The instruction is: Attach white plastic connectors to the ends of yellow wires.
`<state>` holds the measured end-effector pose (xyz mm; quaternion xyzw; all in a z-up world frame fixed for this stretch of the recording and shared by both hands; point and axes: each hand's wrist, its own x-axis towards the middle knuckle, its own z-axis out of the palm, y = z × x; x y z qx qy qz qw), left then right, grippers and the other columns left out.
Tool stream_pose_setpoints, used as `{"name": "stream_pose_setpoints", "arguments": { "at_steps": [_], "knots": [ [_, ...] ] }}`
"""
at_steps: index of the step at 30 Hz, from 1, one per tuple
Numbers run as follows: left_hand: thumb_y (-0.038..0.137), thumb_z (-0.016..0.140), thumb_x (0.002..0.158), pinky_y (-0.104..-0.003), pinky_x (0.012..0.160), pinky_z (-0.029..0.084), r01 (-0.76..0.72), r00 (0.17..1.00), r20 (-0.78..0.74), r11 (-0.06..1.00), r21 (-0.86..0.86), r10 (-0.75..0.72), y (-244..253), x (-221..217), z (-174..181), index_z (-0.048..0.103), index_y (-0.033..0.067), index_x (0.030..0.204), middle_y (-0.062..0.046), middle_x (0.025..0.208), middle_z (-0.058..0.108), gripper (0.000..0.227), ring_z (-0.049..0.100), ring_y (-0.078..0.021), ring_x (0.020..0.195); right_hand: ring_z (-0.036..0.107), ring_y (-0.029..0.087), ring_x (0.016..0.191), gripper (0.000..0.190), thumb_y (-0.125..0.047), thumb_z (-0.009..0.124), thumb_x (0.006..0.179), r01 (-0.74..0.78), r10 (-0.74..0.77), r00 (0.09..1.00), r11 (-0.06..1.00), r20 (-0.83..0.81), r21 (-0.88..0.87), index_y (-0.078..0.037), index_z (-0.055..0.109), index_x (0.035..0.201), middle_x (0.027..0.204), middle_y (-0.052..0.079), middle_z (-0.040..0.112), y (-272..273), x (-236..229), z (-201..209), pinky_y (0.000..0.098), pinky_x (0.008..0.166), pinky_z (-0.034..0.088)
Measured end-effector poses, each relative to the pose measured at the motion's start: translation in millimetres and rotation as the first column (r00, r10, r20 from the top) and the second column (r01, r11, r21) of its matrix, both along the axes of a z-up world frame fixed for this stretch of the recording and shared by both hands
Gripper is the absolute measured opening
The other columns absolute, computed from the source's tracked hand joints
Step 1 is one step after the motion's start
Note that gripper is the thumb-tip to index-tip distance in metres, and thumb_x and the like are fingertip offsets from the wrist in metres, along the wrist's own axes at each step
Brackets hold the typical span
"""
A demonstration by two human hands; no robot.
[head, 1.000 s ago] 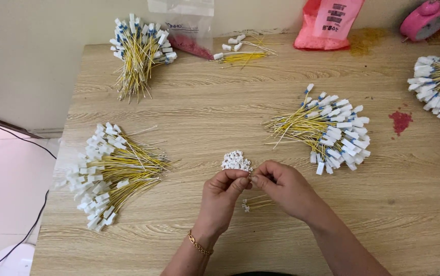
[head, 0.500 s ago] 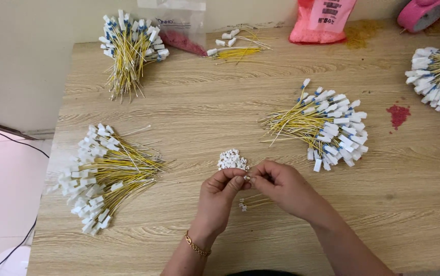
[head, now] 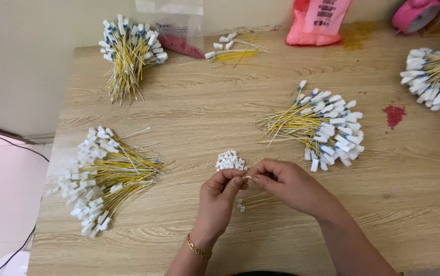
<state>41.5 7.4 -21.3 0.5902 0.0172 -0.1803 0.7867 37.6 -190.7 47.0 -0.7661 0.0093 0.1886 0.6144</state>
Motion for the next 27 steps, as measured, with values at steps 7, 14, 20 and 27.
{"name": "stream_pose_setpoints", "arguments": {
  "at_steps": [7,14,20,27],
  "knots": [
    [0.004,0.068,0.089,-0.038,0.079,0.056,-0.175,0.785,0.561,0.773,0.610,-0.265,-3.3,-20.1,12.4,0.075,0.0068,0.106,-0.008,0.097,0.073,0.019,0.069,-0.0263,0.090,0.067,0.024,0.088,0.016,-0.023,0.077,0.085,0.107,0.204,0.866,0.816,0.457,-0.567,-0.012,0.077,0.096,0.090,0.005,0.073,-31.4,-16.7,-53.5,0.0373,0.078,0.052],
    [0.008,0.063,0.077,-0.043,0.088,0.049,-0.357,0.501,0.665,0.567,0.742,-0.554,-2.8,-23.3,-35.9,0.074,0.0091,0.108,-0.005,0.101,0.069,0.032,0.063,-0.0265,0.097,0.064,0.028,0.094,0.012,-0.021,0.077,0.079,0.276,0.226,0.761,0.735,0.608,-0.619,-0.013,0.076,0.088,0.090,0.004,0.072,-27.1,-35.6,-68.5,0.0440,0.084,0.047],
    [0.016,0.064,0.076,-0.042,0.090,0.049,-0.417,0.410,0.703,0.566,0.712,-0.582,32.1,-24.4,-64.7,0.074,0.0119,0.105,-0.003,0.102,0.068,0.031,0.065,-0.0241,0.100,0.069,0.027,0.092,0.020,-0.019,0.073,0.087,0.206,0.082,0.828,0.875,0.554,-0.438,-0.007,0.073,0.102,0.097,0.009,0.071,-72.5,14.5,-31.6,0.0388,0.079,0.055],
    [0.024,0.070,0.071,-0.042,0.080,0.053,-0.440,0.415,0.700,0.545,0.714,-0.581,72.8,-34.0,-129.0,0.080,0.0228,0.099,0.002,0.098,0.072,0.030,0.069,-0.0216,0.091,0.069,0.029,0.100,0.019,-0.018,0.068,0.092,0.541,0.032,0.726,0.590,0.687,-0.599,-0.017,0.077,0.108,0.107,0.007,0.073,-144.5,145.4,-34.3,0.0426,0.084,0.055]
  ]
}}
